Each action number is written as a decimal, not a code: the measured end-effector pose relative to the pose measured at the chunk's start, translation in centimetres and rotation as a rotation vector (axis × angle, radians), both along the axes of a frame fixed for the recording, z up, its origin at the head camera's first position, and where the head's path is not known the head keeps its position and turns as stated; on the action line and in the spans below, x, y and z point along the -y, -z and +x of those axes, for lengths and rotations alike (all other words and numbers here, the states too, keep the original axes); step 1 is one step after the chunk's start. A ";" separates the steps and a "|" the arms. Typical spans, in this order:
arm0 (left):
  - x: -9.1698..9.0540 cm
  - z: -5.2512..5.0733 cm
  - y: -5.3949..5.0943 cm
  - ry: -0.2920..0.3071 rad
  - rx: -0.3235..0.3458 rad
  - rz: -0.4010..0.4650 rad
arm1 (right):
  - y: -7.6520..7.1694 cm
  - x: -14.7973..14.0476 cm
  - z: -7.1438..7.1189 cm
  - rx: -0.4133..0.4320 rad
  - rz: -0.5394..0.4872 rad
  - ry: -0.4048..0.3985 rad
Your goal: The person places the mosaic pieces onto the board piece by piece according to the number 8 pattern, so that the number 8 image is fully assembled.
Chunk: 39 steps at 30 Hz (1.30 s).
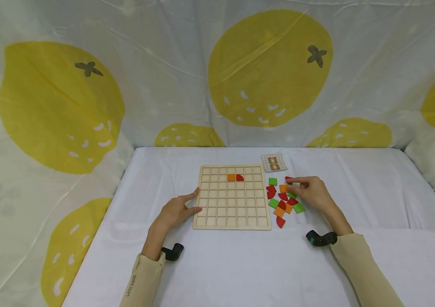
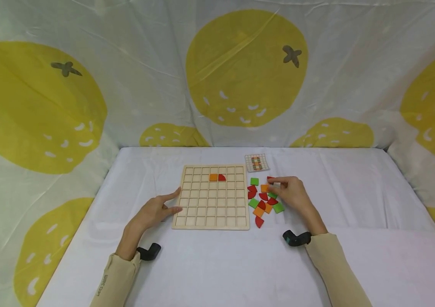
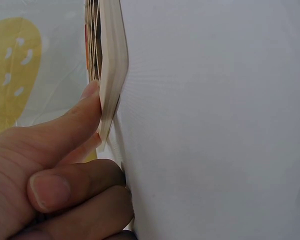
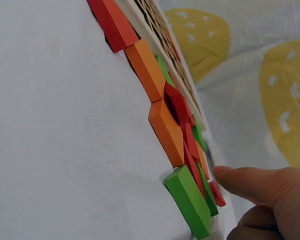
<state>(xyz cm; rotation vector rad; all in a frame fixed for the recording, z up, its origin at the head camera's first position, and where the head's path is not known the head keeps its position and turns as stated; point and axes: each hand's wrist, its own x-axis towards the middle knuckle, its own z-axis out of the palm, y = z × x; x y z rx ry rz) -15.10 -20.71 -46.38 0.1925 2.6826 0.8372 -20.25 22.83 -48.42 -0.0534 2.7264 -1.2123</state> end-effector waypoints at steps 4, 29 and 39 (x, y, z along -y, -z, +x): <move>0.0 0.0 0.0 -0.007 0.003 0.002 | -0.4 -0.2 0.1 0.016 0.007 0.023; 0.1 0.1 0.1 -0.012 0.011 -0.003 | -0.7 -1.9 0.1 0.053 0.057 -0.008; 0.0 0.1 0.1 -0.001 0.004 0.003 | -0.8 -1.8 0.2 0.002 0.070 -0.002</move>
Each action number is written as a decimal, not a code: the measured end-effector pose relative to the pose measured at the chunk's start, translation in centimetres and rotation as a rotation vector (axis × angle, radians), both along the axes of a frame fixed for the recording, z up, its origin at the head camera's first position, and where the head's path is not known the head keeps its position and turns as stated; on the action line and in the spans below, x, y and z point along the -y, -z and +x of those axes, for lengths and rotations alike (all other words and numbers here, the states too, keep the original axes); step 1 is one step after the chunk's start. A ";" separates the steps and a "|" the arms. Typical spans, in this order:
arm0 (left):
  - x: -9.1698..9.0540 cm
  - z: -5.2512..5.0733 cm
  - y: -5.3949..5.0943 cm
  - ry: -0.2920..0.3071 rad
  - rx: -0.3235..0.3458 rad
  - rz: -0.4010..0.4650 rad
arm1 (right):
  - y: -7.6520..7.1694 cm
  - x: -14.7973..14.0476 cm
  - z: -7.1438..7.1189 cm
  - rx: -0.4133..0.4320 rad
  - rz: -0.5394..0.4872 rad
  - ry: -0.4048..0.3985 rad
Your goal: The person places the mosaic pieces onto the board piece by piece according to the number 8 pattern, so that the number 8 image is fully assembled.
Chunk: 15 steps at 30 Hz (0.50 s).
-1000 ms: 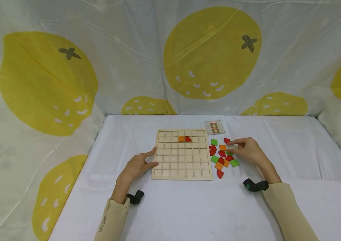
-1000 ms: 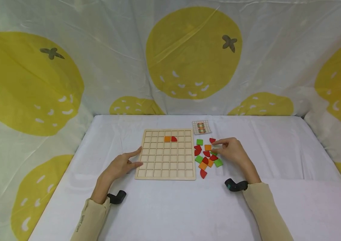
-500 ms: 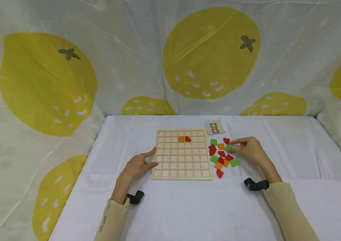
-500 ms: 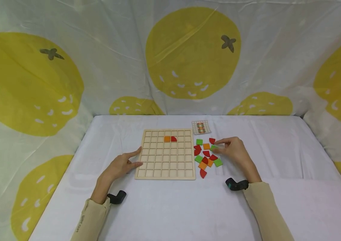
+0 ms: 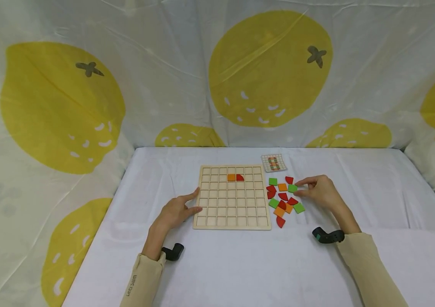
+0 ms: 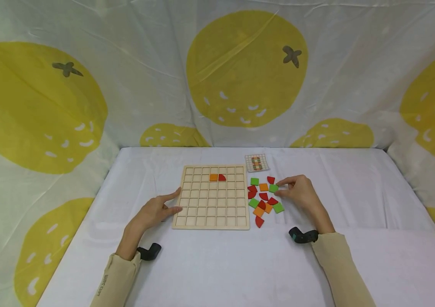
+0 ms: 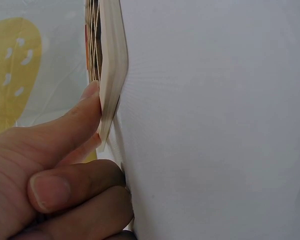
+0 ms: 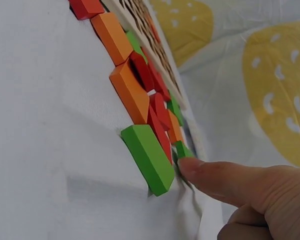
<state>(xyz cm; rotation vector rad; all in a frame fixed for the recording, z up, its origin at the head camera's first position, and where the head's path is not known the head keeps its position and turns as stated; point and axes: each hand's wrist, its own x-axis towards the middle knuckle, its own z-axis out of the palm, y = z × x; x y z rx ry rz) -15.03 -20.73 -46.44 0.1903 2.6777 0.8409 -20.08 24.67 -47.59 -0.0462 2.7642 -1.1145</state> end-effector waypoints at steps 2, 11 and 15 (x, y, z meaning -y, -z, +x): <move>0.0 0.0 0.0 0.001 0.000 -0.001 | -0.1 0.2 0.0 -0.023 -0.001 -0.002; 0.0 -0.1 0.0 -0.004 -0.003 -0.006 | -0.2 3.6 0.1 -0.048 -0.085 -0.032; -0.1 0.0 0.0 -0.018 -0.001 -0.005 | 0.1 5.8 -0.1 -0.071 -0.124 -0.086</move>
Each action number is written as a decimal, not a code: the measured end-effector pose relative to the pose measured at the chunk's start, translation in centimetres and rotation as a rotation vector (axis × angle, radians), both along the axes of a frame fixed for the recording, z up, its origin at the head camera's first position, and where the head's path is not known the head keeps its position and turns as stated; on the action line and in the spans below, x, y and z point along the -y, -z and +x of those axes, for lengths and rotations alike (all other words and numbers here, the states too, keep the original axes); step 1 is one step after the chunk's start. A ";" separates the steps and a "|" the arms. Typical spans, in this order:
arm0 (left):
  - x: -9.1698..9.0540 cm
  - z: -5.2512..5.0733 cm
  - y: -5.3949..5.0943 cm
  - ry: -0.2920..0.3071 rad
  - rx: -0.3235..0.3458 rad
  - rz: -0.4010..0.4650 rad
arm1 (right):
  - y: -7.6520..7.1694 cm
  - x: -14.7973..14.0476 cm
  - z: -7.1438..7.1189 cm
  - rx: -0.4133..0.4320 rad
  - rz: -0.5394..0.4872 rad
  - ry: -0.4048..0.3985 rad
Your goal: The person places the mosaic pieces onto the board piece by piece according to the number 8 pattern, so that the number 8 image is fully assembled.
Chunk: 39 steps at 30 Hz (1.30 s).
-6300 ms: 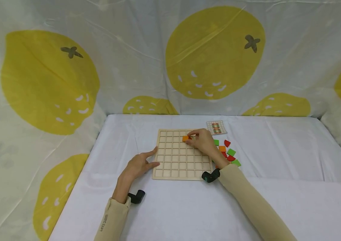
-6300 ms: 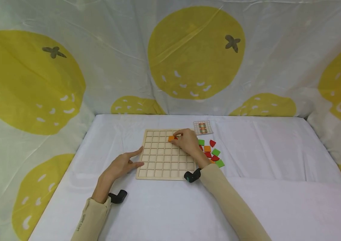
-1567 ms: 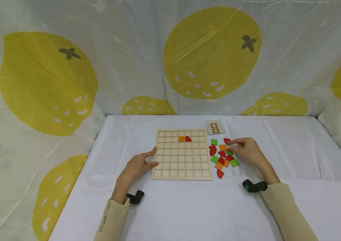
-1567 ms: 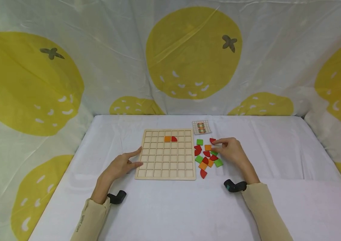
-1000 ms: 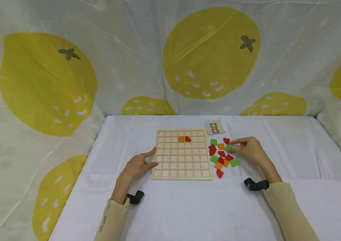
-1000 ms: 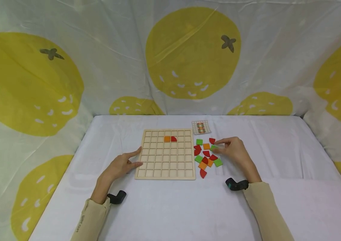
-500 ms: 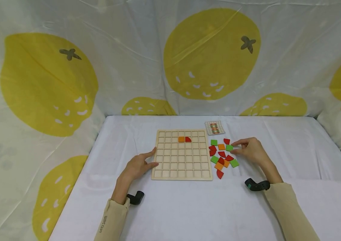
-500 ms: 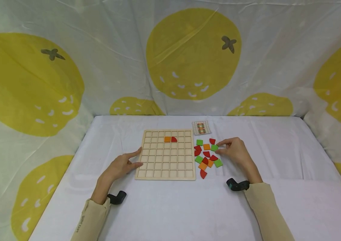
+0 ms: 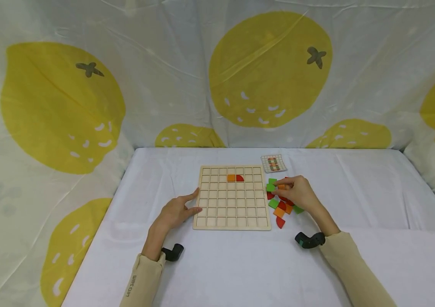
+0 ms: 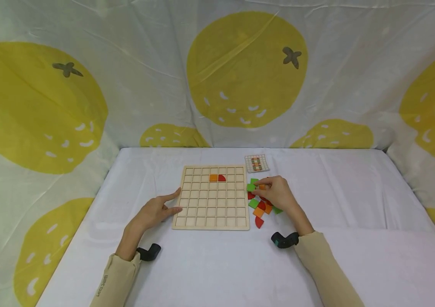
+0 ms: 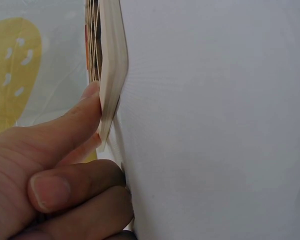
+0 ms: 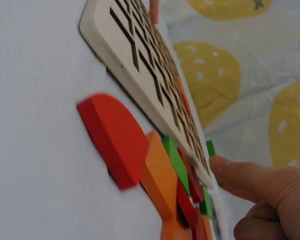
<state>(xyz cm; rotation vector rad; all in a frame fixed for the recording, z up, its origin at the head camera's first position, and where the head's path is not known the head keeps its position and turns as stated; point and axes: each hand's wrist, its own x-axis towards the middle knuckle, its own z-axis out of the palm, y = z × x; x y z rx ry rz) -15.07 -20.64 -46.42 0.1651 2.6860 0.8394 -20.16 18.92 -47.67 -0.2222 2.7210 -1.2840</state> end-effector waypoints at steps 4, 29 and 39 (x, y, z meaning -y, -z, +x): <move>0.0 0.0 0.1 -0.025 0.011 -0.009 | 0.2 2.2 -0.3 -0.020 -0.046 -0.052; 0.1 -0.1 0.0 -0.014 0.006 -0.001 | 1.0 7.5 -1.6 -0.047 -0.062 -0.079; 0.0 -0.1 0.2 0.004 -0.005 0.004 | 0.9 7.9 -1.7 -0.057 -0.063 -0.078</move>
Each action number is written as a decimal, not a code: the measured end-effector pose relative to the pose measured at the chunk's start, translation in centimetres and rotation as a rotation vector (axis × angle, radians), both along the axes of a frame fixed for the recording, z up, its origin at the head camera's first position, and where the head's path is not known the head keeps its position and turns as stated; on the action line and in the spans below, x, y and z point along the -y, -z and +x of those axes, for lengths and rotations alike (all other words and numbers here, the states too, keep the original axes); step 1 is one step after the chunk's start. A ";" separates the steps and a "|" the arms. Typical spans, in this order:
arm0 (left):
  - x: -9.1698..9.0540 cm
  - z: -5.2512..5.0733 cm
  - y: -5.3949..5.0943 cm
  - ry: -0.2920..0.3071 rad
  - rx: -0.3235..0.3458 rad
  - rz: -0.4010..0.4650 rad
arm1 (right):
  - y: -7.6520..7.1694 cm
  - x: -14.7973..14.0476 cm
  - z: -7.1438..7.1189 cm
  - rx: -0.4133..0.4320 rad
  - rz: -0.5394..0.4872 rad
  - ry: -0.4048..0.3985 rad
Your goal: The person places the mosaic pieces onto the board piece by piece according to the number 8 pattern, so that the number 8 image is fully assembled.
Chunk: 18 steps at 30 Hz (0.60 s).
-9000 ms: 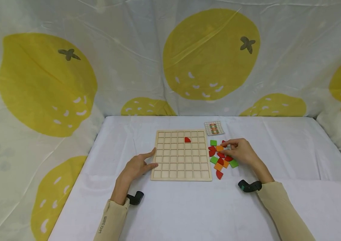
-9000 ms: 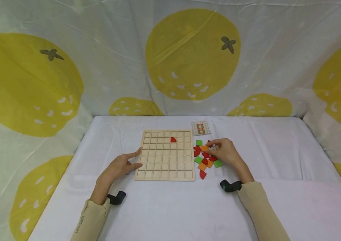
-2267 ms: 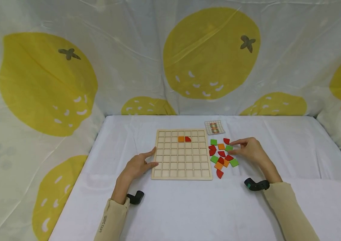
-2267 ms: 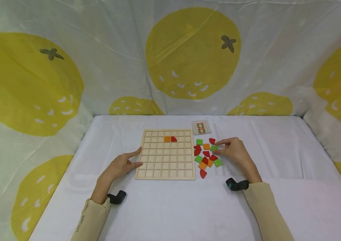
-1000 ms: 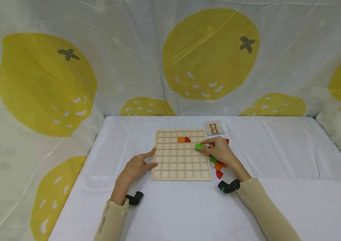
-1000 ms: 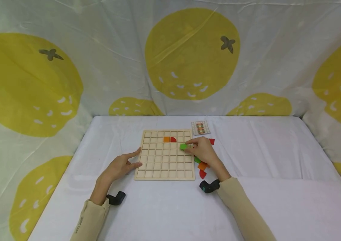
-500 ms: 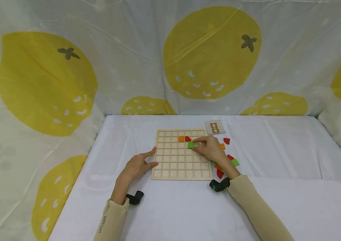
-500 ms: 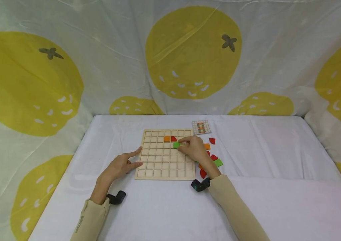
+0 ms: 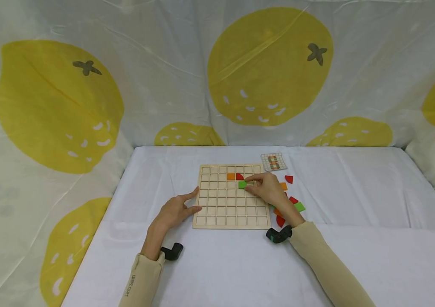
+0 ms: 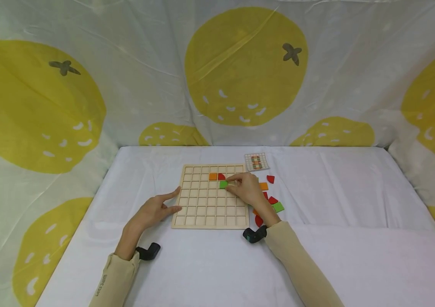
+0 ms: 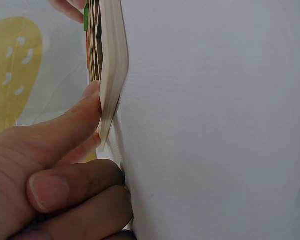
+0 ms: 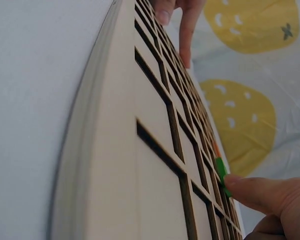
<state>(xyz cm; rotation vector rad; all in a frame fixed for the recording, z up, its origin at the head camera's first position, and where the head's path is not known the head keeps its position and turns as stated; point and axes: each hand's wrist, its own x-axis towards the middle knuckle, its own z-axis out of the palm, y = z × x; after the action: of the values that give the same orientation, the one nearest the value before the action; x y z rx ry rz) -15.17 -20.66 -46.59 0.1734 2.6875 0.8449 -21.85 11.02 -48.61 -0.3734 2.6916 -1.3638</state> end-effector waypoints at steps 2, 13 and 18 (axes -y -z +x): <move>0.0 0.0 0.0 0.004 -0.001 0.003 | 0.0 0.2 0.0 -0.004 -0.006 0.000; 0.0 0.1 0.0 0.004 -0.006 0.009 | 0.1 0.7 -0.1 -0.005 -0.015 0.011; 0.1 0.0 -0.1 -0.005 0.000 0.001 | 0.1 0.8 -0.2 0.001 -0.024 0.004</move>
<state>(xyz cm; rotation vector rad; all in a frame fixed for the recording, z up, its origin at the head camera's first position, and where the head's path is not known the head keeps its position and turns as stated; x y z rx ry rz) -15.13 -20.74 -46.53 0.1668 2.6889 0.8480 -22.02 10.21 -48.75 -0.3699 2.6785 -1.3980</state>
